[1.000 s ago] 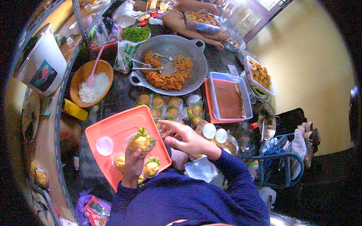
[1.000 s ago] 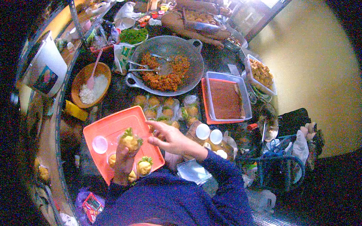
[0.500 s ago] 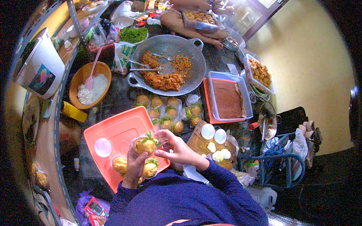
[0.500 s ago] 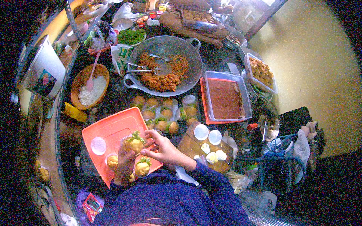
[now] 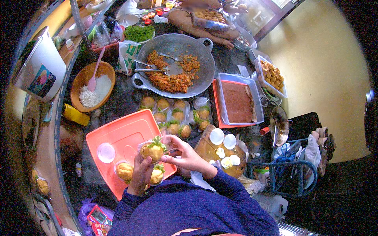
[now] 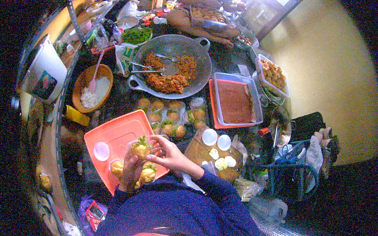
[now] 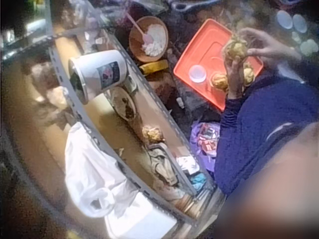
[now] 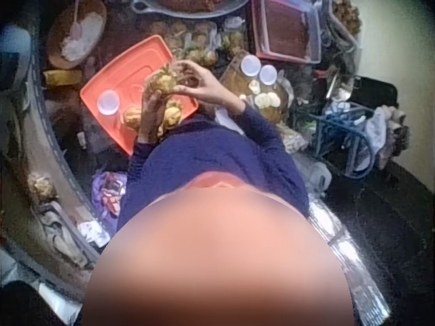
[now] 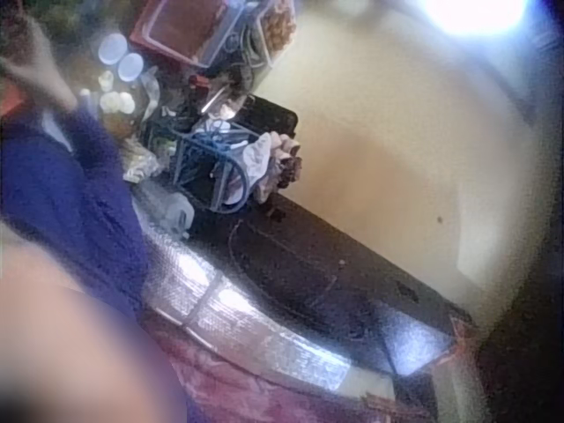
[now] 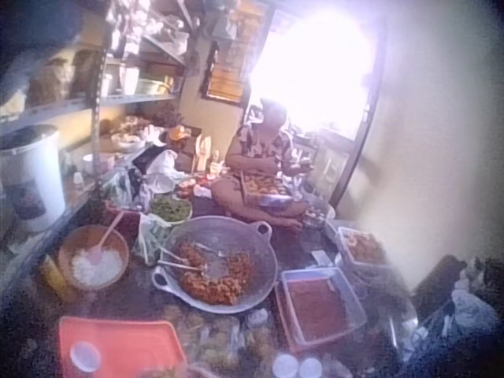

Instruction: The person assembles small food items by placing lettuce into round buns and arranging them on a tray. They handle the buns and lettuce by hand, occasionally adjusting the items and placing them into plastic bags.

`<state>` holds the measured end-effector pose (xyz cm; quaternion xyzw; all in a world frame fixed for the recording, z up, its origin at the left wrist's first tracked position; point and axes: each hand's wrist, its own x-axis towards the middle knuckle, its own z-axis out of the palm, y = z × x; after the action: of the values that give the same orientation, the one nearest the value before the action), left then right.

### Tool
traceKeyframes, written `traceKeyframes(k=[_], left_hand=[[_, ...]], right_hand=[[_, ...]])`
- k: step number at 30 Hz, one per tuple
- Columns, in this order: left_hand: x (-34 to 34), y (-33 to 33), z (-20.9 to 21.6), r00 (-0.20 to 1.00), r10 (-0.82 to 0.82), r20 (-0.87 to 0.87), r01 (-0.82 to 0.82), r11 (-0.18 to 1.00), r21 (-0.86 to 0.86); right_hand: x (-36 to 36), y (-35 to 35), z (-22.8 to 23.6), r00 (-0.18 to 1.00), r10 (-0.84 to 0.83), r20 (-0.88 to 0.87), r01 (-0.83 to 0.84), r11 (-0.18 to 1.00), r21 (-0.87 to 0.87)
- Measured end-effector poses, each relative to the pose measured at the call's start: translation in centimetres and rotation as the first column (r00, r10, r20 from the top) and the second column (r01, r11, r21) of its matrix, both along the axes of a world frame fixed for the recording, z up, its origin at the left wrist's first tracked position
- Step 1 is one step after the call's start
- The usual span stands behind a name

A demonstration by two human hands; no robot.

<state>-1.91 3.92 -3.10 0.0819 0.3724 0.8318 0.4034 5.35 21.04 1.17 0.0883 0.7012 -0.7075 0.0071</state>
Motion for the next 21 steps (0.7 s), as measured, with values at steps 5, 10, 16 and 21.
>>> traceKeyframes(k=[5,10,16,21], left_hand=[[-0.1,-0.1,-0.7,1.0,-0.008,0.015,0.008,1.0,0.002],[0.0,-0.1,-0.6,1.0,-0.008,0.027,0.008,1.0,0.012],[0.0,0.2,0.5,1.0,0.011,0.012,-0.011,1.0,-0.021],[0.5,0.0,1.2,0.997,0.004,0.081,-0.008,0.999,0.047]], right_hand=[[0.1,0.0,0.1,1.0,-0.007,-0.007,0.007,1.0,0.007],[0.1,-0.1,0.4,1.0,0.0,0.009,0.0,1.0,-0.013],[0.0,-0.3,0.5,1.0,-0.012,0.025,0.012,1.0,0.016],[-0.1,-0.8,-0.1,0.991,-0.045,-0.125,0.072,0.971,0.229]])
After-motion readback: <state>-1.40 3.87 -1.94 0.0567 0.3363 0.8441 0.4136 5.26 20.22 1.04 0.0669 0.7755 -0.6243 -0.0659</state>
